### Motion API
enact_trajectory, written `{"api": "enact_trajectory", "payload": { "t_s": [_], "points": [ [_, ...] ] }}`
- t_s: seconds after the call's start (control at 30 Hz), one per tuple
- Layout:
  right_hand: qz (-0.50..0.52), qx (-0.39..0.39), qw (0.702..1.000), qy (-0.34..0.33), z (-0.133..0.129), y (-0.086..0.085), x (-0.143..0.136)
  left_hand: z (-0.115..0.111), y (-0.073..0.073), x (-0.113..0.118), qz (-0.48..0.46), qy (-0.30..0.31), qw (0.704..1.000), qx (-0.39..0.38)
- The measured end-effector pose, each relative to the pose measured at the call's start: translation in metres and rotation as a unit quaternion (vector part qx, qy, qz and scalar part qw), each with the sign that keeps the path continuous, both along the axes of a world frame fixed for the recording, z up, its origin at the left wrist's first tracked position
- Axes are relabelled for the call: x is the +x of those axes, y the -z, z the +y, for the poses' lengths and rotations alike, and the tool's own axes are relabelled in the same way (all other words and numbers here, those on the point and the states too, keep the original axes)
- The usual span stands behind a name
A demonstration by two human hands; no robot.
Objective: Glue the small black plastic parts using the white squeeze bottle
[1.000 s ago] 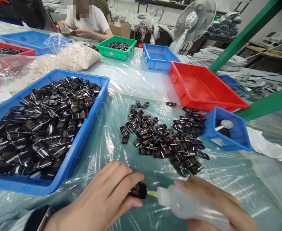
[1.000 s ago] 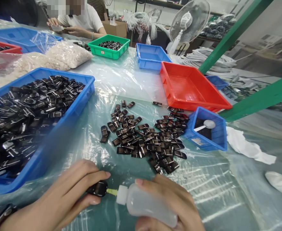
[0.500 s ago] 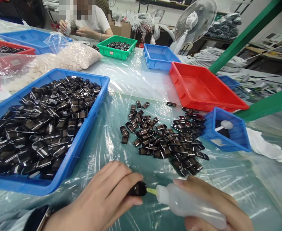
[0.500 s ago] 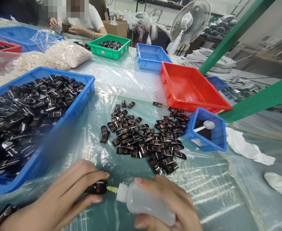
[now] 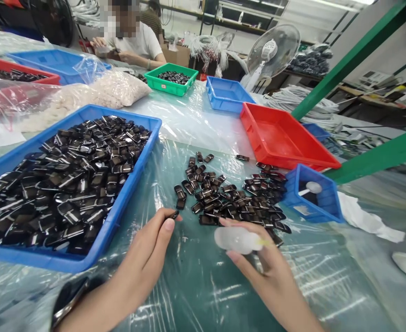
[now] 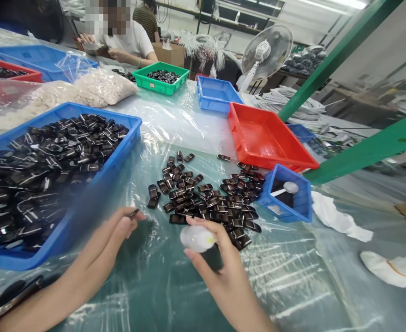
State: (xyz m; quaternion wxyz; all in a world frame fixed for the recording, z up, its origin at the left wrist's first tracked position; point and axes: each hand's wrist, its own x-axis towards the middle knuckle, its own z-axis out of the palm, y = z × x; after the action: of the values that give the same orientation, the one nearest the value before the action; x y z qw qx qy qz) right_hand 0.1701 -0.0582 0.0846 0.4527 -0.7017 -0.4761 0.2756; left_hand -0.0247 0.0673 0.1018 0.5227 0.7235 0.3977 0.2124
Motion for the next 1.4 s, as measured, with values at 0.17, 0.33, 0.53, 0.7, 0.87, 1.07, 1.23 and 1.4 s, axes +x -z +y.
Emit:
{"api": "enact_trajectory", "payload": {
  "t_s": [0.17,0.33,0.53,0.7,0.87,1.07,1.23,1.4],
  "points": [
    [-0.216,0.09,0.967,0.099,-0.001,0.007,-0.009,-0.004,0.003,-0.001,-0.015,0.018,1.0,0.007],
    [-0.352,0.133,0.926,-0.029,-0.004,-0.001,-0.03,-0.003,0.007,-0.003,-0.052,0.022,0.995,0.082],
    [-0.46,0.075,0.879,-0.101,0.032,0.007,-0.066,-0.006,0.012,-0.006,-0.078,0.091,0.98,0.161],
    [-0.445,0.058,0.889,-0.096,0.04,0.006,-0.064,-0.008,0.011,-0.01,-0.085,0.153,0.968,0.18],
    [-0.347,0.066,0.931,-0.094,0.032,-0.005,-0.059,-0.007,0.011,-0.011,-0.098,0.18,0.957,0.205],
    [-0.06,0.052,0.993,-0.087,0.023,-0.029,-0.053,-0.009,0.01,-0.013,-0.105,0.201,0.942,0.248],
    [0.335,-0.004,0.938,-0.088,0.018,-0.034,-0.046,-0.01,0.01,-0.015,-0.097,0.228,0.933,0.26],
    [0.45,-0.029,0.889,-0.077,0.019,-0.031,-0.05,-0.009,0.008,-0.012,-0.098,0.228,0.922,0.298]
  ]
}}
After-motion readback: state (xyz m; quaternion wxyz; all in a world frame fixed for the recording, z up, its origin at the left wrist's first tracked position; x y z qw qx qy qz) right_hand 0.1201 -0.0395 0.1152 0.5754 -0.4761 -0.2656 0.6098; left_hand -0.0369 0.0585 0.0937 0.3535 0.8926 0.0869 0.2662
